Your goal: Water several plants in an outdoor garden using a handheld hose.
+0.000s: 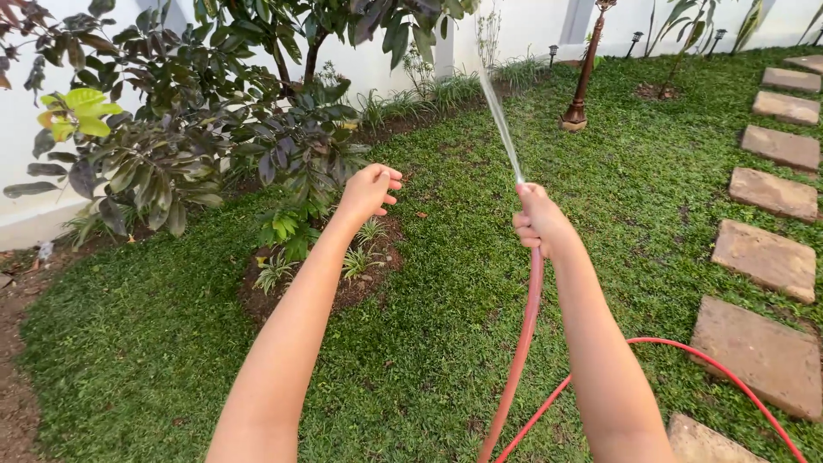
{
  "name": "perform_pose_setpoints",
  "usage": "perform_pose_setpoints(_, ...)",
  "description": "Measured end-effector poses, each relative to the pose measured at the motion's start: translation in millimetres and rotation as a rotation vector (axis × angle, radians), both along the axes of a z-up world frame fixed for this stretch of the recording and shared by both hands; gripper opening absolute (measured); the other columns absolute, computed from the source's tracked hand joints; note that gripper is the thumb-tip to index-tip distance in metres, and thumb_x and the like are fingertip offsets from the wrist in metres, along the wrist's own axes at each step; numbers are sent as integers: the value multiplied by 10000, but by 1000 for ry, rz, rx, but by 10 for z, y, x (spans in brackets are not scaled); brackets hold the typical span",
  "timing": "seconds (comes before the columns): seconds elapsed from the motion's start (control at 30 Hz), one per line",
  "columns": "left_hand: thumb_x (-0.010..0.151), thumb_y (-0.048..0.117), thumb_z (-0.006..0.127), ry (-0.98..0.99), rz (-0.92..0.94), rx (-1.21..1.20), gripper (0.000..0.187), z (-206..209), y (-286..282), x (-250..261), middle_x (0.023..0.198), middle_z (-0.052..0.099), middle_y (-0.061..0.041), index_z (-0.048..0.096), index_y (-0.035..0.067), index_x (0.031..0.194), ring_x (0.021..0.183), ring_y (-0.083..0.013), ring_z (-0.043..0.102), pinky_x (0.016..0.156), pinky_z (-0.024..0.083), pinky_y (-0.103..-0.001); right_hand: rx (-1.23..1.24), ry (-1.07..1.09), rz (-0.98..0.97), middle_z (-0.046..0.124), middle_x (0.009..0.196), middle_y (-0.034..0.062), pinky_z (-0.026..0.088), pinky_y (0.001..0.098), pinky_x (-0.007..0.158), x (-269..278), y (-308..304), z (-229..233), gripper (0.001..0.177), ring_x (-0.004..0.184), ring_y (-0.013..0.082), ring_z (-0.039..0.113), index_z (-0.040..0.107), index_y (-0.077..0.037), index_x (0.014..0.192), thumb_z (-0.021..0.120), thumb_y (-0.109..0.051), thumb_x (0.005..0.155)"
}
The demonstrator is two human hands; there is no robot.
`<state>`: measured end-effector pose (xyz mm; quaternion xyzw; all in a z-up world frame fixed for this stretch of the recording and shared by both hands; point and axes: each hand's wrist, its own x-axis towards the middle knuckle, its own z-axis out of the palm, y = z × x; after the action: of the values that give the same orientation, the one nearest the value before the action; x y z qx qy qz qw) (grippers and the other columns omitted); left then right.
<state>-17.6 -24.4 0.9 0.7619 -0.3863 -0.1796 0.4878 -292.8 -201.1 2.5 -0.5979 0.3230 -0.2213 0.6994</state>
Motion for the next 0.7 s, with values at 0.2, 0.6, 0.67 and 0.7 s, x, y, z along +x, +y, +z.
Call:
perform_pose_setpoints(0.2,1071,248,394,-2,5,0,328,3,87,25,1132,737,-2,660,127,1219,847,-118,716,656,594,-289,-4,-37,-164,362,585,-64,201,222,317,-34,-196,-77,247,396,40,264,417,-207,1271,348,-361,1090)
perform_pose_setpoints(0.6,1077,262,403,-27,142,61,313,170,201,367,1125,729,6,662,138,1203,826,-116,694,682,606,-332,-257,19,138,340,576,-56,188,233,324,549,457,760,263,397,54,247,422,-219,1225,393,-422,1060)
perform_pose_setpoints(0.67,1076,262,409,-35,177,56,310,286,290,497,1119,732,3,667,136,1193,824,-111,689,681,602,-326,-326,3,109,348,594,-57,196,233,329,672,355,1044,262,407,53,263,423,-225,1238,383,-419,1067)
perform_pose_setpoints(0.7,1076,262,416,-29,196,59,306,313,313,536,1113,736,-1,673,134,1182,822,-106,684,680,599,-320,-386,3,66,357,612,-58,204,233,335,705,298,1174,261,417,53,278,424,-231,1251,374,-417,1074)
